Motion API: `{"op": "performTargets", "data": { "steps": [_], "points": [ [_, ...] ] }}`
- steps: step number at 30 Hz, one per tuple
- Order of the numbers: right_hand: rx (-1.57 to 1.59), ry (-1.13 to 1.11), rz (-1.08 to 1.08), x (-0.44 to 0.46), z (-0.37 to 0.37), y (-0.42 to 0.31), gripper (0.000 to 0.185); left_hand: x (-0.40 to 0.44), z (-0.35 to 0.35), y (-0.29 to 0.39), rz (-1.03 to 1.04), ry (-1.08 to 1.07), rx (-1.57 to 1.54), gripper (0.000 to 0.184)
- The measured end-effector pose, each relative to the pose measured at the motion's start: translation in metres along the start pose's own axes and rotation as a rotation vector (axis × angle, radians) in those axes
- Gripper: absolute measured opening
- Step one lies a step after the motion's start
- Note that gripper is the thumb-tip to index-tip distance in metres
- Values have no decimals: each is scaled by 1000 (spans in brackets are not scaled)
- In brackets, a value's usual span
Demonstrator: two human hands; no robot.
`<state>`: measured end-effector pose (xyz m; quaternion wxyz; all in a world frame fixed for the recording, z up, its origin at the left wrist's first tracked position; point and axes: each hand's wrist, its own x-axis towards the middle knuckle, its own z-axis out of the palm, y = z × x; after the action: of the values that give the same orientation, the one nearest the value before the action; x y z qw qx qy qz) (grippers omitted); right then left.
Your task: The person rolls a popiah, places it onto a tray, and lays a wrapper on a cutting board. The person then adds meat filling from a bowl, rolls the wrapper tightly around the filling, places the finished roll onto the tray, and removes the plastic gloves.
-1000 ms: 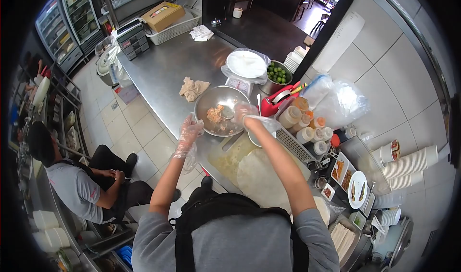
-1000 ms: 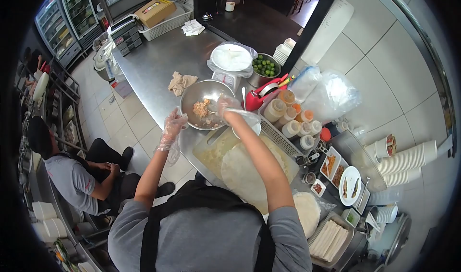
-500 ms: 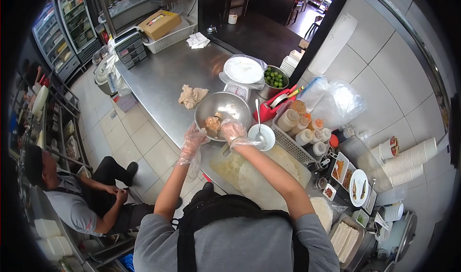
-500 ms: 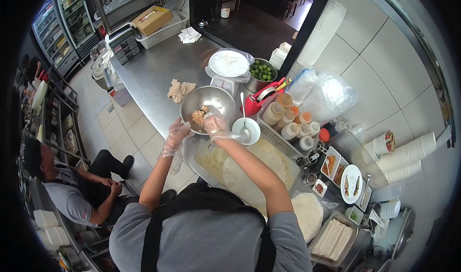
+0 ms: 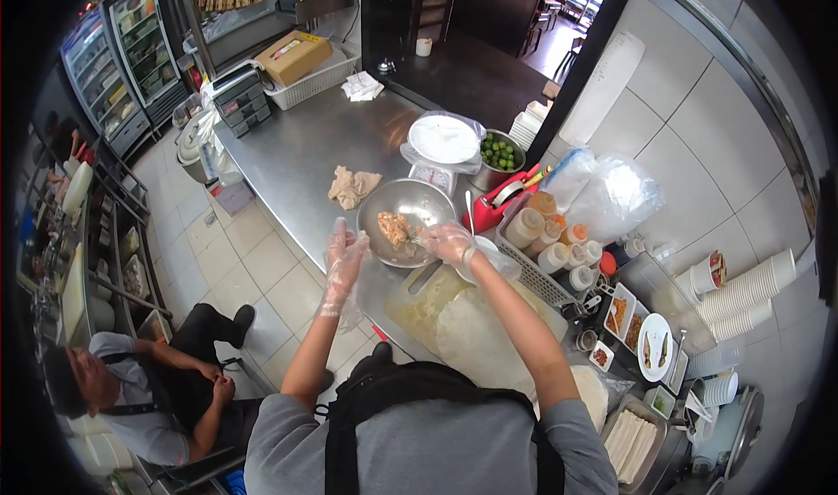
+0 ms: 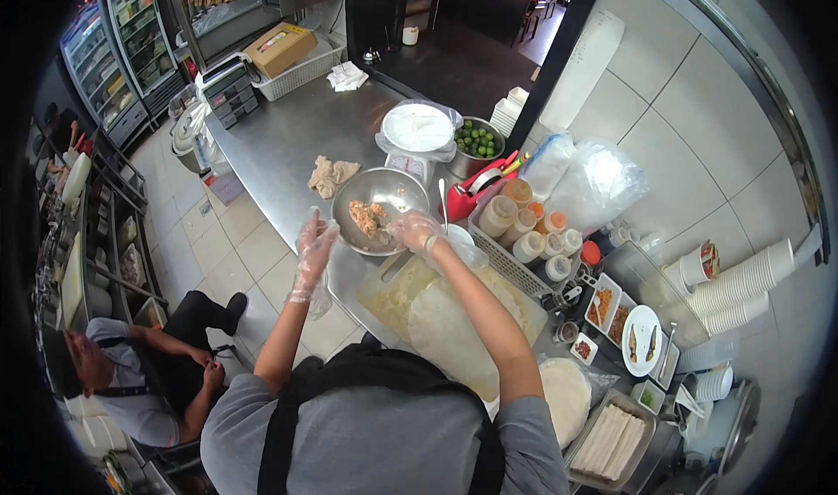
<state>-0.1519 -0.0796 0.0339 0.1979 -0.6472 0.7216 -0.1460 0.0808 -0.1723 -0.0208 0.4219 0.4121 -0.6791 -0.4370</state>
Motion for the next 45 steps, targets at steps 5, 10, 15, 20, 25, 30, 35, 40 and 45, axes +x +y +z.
{"op": "performTargets", "data": {
  "steps": [5, 10, 15, 20, 25, 30, 35, 40, 45],
  "points": [
    [146, 291, 198, -19, -30, -51, 24, 4, 8, 53, -304, -207, -856, 63],
    [183, 549, 106, -41, -41, -77, 22, 29, 27, 64, -440, -490, -1475, 58],
    [316, 565, -9, -36, -39, -31, 20, 31, 21, 66, -559, -423, -1549, 52],
    [203, 480, 46, -42, -5, 15, 18, 86, 22, 114, -372, -526, -1439, 37],
    [93, 332, 123, -49, 23, 1, 26, 166, 73, 172, 30, -557, -483, 50],
    [203, 334, 108, -54, 29, -8, 29, 220, 128, 192, 407, -346, 490, 43],
    [243, 328, 147, -60, 22, -18, 27, 238, 167, 178, 352, -451, 788, 39],
    [257, 323, 155, -69, 6, -30, 25, 261, 197, 120, 445, -461, 827, 43],
    [291, 361, 116, -69, 7, -30, 18, 245, 179, 146, 452, -467, 876, 58]
  ]
}}
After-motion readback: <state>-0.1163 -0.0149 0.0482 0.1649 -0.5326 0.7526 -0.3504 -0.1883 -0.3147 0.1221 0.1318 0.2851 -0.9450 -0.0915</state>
